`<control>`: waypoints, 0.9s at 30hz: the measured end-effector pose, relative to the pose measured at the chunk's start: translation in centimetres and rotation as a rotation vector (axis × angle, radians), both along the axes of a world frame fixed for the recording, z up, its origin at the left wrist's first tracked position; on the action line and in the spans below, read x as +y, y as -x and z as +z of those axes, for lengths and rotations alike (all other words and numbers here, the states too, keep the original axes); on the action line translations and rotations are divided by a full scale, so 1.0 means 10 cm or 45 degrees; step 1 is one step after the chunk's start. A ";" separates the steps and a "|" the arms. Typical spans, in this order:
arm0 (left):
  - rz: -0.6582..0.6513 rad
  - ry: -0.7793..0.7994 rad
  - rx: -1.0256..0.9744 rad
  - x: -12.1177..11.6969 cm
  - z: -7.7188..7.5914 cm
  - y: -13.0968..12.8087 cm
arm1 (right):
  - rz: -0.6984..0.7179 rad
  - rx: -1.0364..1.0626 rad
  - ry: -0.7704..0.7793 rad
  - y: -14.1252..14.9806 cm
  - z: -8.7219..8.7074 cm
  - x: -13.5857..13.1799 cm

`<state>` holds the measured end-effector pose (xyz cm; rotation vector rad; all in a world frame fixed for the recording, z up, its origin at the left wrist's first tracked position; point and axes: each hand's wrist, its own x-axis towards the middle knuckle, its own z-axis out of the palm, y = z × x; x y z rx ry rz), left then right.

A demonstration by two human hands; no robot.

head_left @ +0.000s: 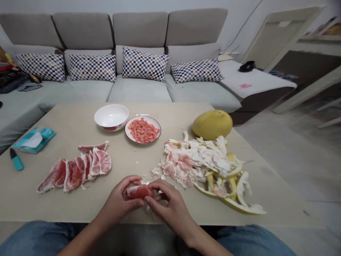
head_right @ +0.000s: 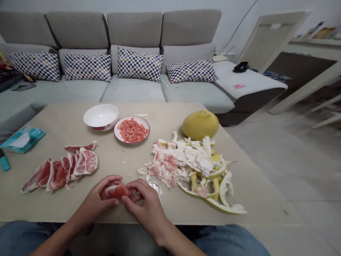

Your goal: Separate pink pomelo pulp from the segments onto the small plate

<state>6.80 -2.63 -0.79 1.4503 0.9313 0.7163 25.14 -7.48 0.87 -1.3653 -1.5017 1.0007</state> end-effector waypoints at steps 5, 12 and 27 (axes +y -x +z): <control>0.036 -0.018 0.064 -0.01 0.11 -0.02 | 0.043 0.036 -0.036 -0.02 0.01 0.01; 0.045 -0.385 0.089 -0.08 0.14 -0.01 | 0.009 0.009 -0.157 -0.03 0.00 0.03; 0.033 -0.215 -0.032 -0.10 0.09 -0.01 | 0.051 -0.061 -0.257 -0.03 0.08 0.02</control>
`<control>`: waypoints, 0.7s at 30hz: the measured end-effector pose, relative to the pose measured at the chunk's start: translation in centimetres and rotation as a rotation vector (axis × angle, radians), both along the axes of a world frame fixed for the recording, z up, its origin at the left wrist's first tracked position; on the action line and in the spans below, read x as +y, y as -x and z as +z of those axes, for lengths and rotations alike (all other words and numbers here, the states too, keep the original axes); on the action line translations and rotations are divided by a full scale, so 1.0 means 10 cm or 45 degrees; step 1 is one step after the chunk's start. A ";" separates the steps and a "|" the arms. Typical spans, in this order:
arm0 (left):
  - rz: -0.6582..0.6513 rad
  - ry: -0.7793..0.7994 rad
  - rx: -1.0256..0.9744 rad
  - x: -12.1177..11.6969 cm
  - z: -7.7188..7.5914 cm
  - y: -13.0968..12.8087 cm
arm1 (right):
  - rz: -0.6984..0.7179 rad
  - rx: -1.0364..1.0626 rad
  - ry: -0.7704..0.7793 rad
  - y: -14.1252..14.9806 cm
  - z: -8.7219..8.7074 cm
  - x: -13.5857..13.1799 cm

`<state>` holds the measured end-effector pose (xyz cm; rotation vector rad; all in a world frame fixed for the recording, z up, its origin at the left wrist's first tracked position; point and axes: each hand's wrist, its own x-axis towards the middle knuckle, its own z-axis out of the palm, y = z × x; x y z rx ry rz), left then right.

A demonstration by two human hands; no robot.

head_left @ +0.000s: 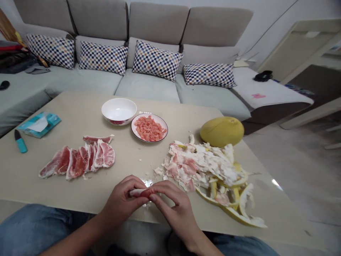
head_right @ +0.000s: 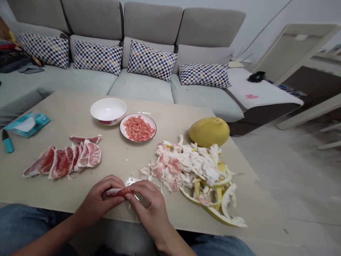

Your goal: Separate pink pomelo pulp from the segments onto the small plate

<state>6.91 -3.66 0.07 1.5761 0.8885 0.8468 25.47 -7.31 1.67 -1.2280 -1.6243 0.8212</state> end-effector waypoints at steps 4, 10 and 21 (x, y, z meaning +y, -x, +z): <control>0.004 0.053 -0.033 0.00 -0.02 0.00 | -0.032 -0.037 -0.079 0.00 -0.01 0.00; 0.031 0.032 0.004 -0.02 0.01 -0.02 | -0.025 -0.112 -0.147 0.02 -0.05 -0.01; 0.016 0.138 0.034 0.00 0.00 -0.02 | 0.002 0.044 0.173 0.02 -0.02 0.03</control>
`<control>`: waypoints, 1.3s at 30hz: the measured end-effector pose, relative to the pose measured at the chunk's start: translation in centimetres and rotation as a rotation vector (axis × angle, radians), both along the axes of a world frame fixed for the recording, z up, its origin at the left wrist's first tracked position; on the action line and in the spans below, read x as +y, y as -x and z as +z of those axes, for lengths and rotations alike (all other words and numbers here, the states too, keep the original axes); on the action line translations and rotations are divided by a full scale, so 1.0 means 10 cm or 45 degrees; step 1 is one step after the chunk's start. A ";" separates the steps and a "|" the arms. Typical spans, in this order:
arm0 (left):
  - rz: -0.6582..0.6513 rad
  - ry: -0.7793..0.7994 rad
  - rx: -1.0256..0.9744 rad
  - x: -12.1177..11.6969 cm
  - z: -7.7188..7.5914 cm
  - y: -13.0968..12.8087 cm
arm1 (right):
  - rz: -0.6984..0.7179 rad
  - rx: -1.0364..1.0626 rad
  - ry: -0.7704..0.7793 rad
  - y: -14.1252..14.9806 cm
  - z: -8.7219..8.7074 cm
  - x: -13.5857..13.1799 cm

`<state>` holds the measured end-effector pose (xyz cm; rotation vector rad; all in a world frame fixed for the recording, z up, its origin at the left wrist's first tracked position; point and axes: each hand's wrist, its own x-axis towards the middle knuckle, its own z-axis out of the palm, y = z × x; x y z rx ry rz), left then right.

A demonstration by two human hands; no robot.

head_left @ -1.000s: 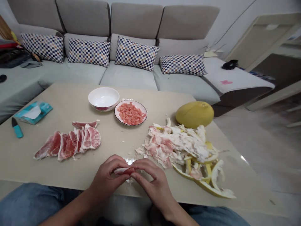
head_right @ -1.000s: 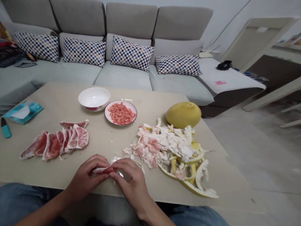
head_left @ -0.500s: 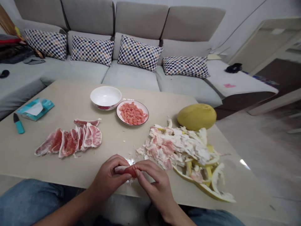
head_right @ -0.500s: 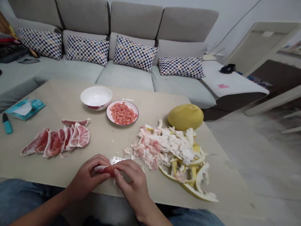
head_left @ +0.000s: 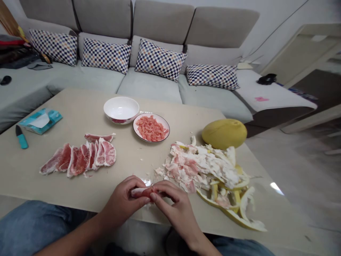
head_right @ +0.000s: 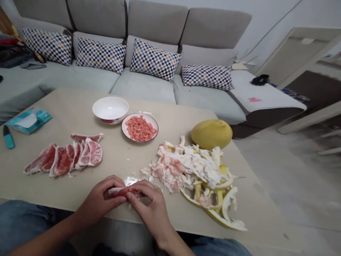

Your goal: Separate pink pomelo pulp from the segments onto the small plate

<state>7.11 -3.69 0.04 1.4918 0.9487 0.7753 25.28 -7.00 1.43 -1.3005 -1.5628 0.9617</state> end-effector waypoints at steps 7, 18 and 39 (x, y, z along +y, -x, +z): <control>0.000 0.318 -0.181 0.04 -0.01 0.01 | -0.050 0.058 0.068 0.06 0.00 0.06; 0.099 0.197 -0.251 0.51 0.19 0.15 | 0.009 0.087 0.113 0.17 0.22 0.62; 0.366 0.160 -0.309 0.67 0.11 0.44 | 0.134 0.561 0.480 0.58 0.07 1.01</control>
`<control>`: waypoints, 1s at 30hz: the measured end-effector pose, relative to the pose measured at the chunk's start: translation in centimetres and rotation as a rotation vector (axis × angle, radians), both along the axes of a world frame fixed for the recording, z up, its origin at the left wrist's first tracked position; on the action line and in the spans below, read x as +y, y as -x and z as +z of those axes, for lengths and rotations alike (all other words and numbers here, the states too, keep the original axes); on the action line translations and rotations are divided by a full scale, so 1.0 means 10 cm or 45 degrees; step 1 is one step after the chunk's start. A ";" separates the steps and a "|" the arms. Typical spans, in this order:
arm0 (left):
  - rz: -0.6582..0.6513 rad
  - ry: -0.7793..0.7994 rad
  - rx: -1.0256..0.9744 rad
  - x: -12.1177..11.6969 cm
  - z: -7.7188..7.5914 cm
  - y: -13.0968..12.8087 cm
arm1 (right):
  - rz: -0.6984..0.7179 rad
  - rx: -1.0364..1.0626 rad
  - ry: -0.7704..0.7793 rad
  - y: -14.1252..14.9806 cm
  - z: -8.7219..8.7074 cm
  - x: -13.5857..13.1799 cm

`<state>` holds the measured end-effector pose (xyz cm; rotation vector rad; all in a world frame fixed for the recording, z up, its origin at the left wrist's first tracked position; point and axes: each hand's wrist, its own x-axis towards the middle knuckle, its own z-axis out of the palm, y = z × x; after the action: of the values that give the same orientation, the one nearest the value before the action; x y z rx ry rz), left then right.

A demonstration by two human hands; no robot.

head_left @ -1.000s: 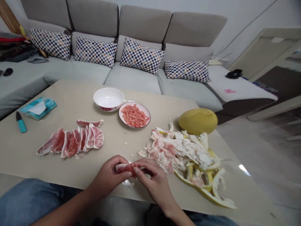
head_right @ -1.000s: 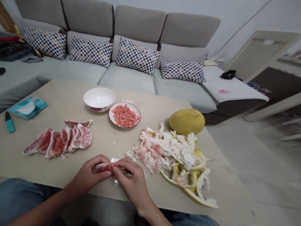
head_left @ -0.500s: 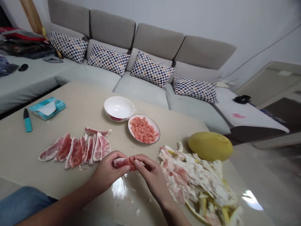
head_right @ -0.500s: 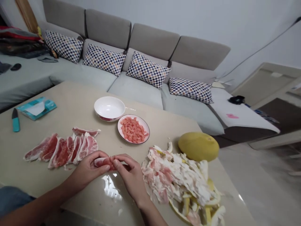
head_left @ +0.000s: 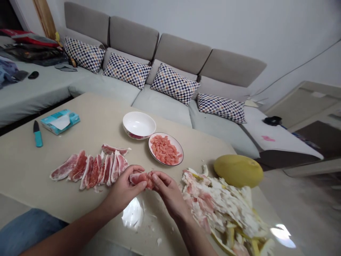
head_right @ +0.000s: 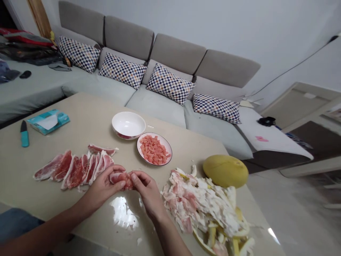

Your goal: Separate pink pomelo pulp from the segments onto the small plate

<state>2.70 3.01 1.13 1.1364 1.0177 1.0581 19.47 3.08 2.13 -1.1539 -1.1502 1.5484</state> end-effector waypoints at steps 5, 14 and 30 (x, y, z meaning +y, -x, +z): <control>0.003 -0.060 0.105 -0.03 0.02 0.00 | -0.016 -0.293 -0.245 0.03 0.09 -0.08; -0.133 0.057 -0.021 -0.04 0.14 0.06 | -0.062 -0.275 -0.166 -0.01 0.07 -0.14; -0.132 -0.414 0.498 -0.01 0.23 0.14 | 0.217 -0.063 0.115 -0.10 0.03 -0.16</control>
<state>1.33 2.94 3.41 1.6914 1.0972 0.9598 20.48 1.48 2.47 -1.1842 -1.2495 1.7249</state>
